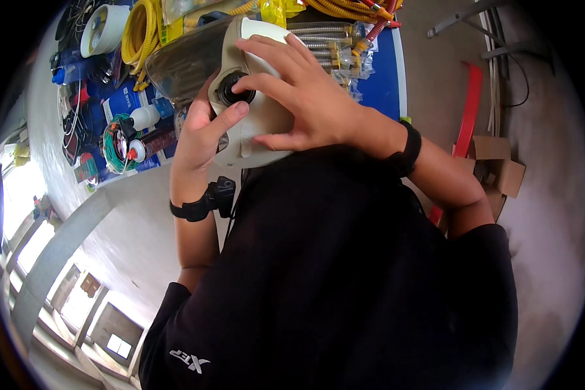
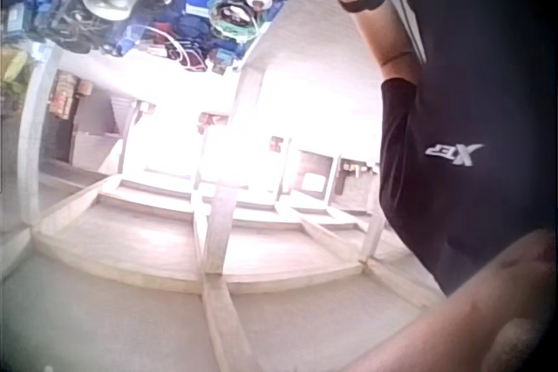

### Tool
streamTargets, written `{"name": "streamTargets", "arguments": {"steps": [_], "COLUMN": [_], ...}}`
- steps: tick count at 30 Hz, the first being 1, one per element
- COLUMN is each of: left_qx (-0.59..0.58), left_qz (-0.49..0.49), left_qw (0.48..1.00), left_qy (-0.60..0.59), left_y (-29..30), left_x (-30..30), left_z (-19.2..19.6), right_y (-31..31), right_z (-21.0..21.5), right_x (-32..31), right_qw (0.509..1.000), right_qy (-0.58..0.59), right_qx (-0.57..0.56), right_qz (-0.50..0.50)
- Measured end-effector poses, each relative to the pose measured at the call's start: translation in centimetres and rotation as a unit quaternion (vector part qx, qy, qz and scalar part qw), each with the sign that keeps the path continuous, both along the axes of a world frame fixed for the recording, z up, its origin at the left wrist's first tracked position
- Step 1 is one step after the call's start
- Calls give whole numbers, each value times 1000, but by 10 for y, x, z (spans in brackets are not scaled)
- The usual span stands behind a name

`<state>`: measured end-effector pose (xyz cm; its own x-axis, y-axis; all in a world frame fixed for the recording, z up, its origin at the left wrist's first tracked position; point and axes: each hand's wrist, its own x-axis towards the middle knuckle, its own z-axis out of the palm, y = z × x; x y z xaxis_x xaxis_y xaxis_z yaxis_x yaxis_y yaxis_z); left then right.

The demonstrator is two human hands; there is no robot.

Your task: The person cleans a white safety helmet using a blue cloth. They wipe the exterior shell, then the interior padding and straps, and finally the clear visor. The person also rotates the adjustment knob on the back of the helmet.

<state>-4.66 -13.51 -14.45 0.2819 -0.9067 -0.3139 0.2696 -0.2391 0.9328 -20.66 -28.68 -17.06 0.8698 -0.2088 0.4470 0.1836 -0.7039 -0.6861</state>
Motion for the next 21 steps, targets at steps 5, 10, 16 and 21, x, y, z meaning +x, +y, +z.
{"name": "streamTargets", "arguments": {"steps": [5,10,16,21], "left_qx": [-25,-56,-57,-66], "left_qz": [-46,-27,-10,18], "left_qw": [994,997,997,997], "left_qy": [-99,-56,-49,-31], "left_y": [13,15,11,9], "left_x": [8,3,-1,-5], "left_z": [-2,-4,-11,-13], "right_y": [6,7,2,1], "right_z": [-11,-20,-25,-23], "right_x": [7,23,36,33], "right_qw": [1000,996,988,989], "right_qy": [-3,-84,-148,-144], "right_qx": [-18,-20,-11,-4], "right_qz": [-18,-37,-38,-27]}}
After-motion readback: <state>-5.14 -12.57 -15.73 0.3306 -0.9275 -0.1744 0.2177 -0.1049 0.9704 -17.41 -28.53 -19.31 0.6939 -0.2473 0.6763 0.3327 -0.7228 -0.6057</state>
